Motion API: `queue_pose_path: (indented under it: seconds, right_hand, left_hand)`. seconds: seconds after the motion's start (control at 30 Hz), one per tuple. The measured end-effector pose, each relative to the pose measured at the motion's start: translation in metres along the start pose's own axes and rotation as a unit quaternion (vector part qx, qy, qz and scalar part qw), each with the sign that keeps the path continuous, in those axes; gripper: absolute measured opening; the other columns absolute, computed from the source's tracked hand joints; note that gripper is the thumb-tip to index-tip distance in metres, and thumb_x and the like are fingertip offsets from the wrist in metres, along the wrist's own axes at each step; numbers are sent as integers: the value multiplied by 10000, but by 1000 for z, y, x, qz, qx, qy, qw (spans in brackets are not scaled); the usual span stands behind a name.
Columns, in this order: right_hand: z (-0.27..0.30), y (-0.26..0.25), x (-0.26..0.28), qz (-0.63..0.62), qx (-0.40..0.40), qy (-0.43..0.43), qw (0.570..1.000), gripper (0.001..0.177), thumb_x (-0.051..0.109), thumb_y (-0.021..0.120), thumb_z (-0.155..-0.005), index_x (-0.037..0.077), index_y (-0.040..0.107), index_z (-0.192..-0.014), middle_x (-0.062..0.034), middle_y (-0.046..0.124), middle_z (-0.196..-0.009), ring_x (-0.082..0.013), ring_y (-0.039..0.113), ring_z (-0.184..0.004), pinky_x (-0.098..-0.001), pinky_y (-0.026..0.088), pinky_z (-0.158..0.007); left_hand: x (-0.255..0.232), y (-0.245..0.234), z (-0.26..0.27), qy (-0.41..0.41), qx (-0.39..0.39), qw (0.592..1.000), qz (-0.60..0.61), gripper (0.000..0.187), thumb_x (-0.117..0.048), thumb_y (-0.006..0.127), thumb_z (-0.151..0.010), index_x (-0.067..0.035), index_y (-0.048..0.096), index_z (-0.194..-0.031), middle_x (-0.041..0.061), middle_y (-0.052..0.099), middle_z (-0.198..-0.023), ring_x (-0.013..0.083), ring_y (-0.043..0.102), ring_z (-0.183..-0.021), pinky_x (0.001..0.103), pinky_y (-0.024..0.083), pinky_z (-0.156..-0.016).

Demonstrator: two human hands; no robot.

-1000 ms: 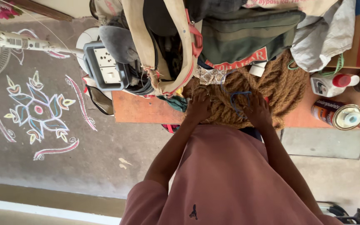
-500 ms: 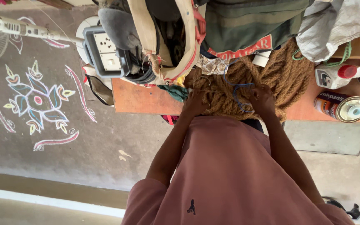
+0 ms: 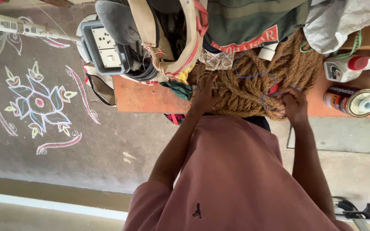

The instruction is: The person organizes various tools and items on a small table, including an angle grinder, a coil of black cable, and a piece of rope, and then handles a length of blue wire while sitting on the floor.

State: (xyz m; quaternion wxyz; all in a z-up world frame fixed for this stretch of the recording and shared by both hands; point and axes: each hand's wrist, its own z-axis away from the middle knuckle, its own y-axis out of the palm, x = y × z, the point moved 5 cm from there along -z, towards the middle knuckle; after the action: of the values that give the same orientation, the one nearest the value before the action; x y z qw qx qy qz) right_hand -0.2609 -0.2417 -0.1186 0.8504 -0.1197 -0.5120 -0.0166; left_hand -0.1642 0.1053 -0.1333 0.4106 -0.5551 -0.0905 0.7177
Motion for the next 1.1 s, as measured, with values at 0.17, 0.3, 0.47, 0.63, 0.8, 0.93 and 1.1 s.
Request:
queue_pose_path:
  seconds: [0.17,0.3,0.47,0.63,0.8,0.93,1.1]
  right_hand:
    - [51,26,74,106,146,-7,984,226,-97,483,-922,-33,695,-968,-94,690,-881,-165,615,-802,-302,519,-726]
    - [88,14,105,-19,234,-54,971,214,-143,490,-870,-65,676,-941,-115,675,-870,-188,596,-773,-318,494,-686]
    - [117,-59,127,-84,106,-161,978,363,-156,360,-784,-73,683,-927,-121,648,-798,-154,557,-711,-257,448,-685]
    - [128,-81,130,-108,38,-148,982,290,-152,381,-839,-102,650,-935,-162,654,-863,-167,567,-724,-265,451,-701]
    - [129,-84,131,-148,-16,-176,973,276,-139,381,-946,-114,655,-971,-174,674,-873,-98,472,-620,-191,378,-636]
    - [123,-78,149,-15,-48,-186,981,289,-135,367,-909,-81,643,-977,-145,661,-923,-137,552,-760,-236,471,-756]
    - [95,-45,174,-46,-36,-172,983,275,-136,405,-972,-69,659,-1052,-121,672,-964,-140,586,-848,-247,489,-817]
  left_hand:
    - [-84,-14,-10,167,-48,984,-33,1003,-339,813,-763,-181,289,-1604,218,227,-1617,445,297,-1474,622,299,-1183]
    - [-107,-4,-17,234,-62,970,-37,699,-322,815,-775,-190,587,-1423,200,305,-1604,435,307,-1463,612,317,-1145]
    - [-93,-20,-31,169,-4,984,48,197,-298,771,-928,-105,745,-897,74,752,-920,236,726,-895,413,573,-891]
    - [-131,-66,-15,328,-106,936,68,214,-276,757,-914,-71,717,-866,93,696,-821,265,703,-814,388,555,-721]
    - [-162,-92,6,284,-13,953,101,227,-258,763,-923,-55,728,-827,81,695,-739,239,683,-691,392,524,-677]
    - [-189,-93,47,294,72,942,143,175,-239,741,-951,-81,771,-883,99,741,-808,256,720,-787,381,548,-794]
    - [-244,-91,97,264,236,907,228,229,-272,711,-965,-67,769,-1048,111,768,-1012,263,735,-932,359,550,-816]
